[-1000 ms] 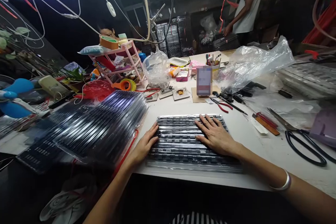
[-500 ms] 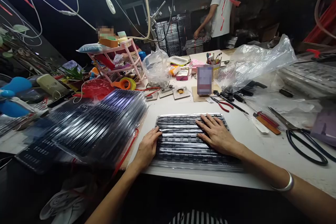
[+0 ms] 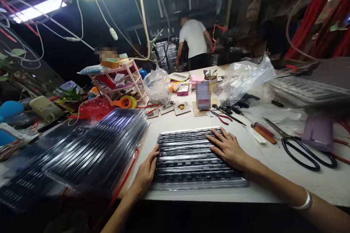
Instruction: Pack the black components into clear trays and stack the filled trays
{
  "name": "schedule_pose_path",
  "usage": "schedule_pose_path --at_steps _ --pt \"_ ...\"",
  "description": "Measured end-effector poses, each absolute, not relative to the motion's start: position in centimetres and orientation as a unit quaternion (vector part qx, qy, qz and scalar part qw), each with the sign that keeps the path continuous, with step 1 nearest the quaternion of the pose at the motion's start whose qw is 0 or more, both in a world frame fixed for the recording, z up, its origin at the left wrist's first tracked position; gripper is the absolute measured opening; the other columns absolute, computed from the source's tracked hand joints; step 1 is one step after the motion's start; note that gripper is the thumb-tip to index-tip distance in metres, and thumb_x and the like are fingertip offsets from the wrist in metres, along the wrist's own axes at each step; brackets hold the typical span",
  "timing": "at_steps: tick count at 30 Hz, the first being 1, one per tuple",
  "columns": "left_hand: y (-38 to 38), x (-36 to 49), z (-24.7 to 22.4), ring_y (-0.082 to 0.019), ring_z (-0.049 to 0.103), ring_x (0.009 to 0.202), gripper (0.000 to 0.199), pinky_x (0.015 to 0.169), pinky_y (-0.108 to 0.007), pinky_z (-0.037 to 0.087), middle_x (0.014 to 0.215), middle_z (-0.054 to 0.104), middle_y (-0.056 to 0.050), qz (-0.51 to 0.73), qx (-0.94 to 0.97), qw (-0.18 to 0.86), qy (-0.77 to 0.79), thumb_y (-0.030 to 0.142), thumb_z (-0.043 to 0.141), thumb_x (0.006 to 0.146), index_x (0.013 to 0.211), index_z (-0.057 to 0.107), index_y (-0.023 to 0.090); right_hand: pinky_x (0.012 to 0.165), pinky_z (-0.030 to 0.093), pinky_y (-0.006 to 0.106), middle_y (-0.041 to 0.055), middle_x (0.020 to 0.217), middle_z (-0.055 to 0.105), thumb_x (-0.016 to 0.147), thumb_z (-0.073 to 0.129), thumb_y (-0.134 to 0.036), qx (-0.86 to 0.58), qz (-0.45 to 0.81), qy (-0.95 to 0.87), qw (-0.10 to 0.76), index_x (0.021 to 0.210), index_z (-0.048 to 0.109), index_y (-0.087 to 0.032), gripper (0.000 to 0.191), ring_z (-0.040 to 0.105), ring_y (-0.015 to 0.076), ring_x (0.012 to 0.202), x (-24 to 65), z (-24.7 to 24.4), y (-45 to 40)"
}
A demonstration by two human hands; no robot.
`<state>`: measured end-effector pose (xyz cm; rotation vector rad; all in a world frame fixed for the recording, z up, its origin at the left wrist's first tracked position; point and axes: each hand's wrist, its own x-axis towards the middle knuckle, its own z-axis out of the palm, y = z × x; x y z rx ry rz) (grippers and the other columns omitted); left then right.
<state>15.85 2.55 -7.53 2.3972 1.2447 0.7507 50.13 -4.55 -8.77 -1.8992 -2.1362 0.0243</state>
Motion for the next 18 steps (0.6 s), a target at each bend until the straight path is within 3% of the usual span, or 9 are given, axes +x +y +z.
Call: schedule_pose_path --at_steps 4,7,10,14,18 --pt "1.5 15.0 -8.0 -0.020 0.038 0.132 0.034 0.110 -0.043 0.030 0.144 0.042 -0.011 0.256 0.824 0.226 0.452 0.027 0.030 0.094 0.121 0.047 0.019 0.105 0.037 0.045 0.0104 0.152 0.025 0.097 0.028 -0.043 -0.660 0.070 -0.719 0.207 0.139 0.043 -0.021 0.050 0.030 0.0267 0.136 52.1 -9.7 -7.7" --pt "-0.9 13.8 -8.0 -0.020 0.033 0.134 0.043 0.110 -0.043 0.029 0.149 0.035 -0.006 0.213 0.844 0.229 0.435 0.027 0.031 0.094 0.136 0.039 0.024 0.105 0.039 0.040 0.0106 0.149 0.031 0.097 0.027 -0.034 -0.633 0.096 -0.726 0.249 0.139 0.042 -0.016 0.049 0.036 0.0223 0.133 53.4 -10.1 -10.1" --pt "-3.9 12.2 -8.4 -0.019 0.033 0.134 0.054 0.109 -0.040 0.032 0.150 0.032 0.001 0.192 0.872 0.225 0.390 0.021 0.029 0.094 0.145 0.021 0.037 0.108 0.036 0.040 0.0080 0.148 0.033 0.094 0.030 -0.025 -0.602 0.116 -0.749 0.251 0.141 0.041 -0.019 0.048 0.034 0.0215 0.134 54.5 -9.8 -12.6" --pt "-6.3 10.9 -9.8 -0.021 0.040 0.131 0.061 0.106 -0.039 0.038 0.148 0.035 0.001 0.246 0.884 0.137 0.374 0.014 0.027 0.090 0.144 0.021 0.043 0.109 0.035 0.036 0.0007 0.150 0.026 0.090 0.040 -0.018 -0.566 0.173 -0.776 0.218 0.145 0.029 -0.033 0.058 0.032 0.0205 0.134 55.1 -9.0 -16.4" --pt "-7.2 10.5 -10.9 -0.022 0.043 0.129 0.063 0.105 -0.042 0.040 0.145 0.041 0.002 0.258 0.874 0.097 0.401 0.015 0.032 0.090 0.143 0.018 0.047 0.109 0.035 0.039 0.0010 0.152 0.017 0.078 0.045 -0.007 -0.543 0.170 -0.801 0.189 0.148 0.016 -0.031 0.080 0.026 0.0235 0.137 54.8 -8.7 -18.8"
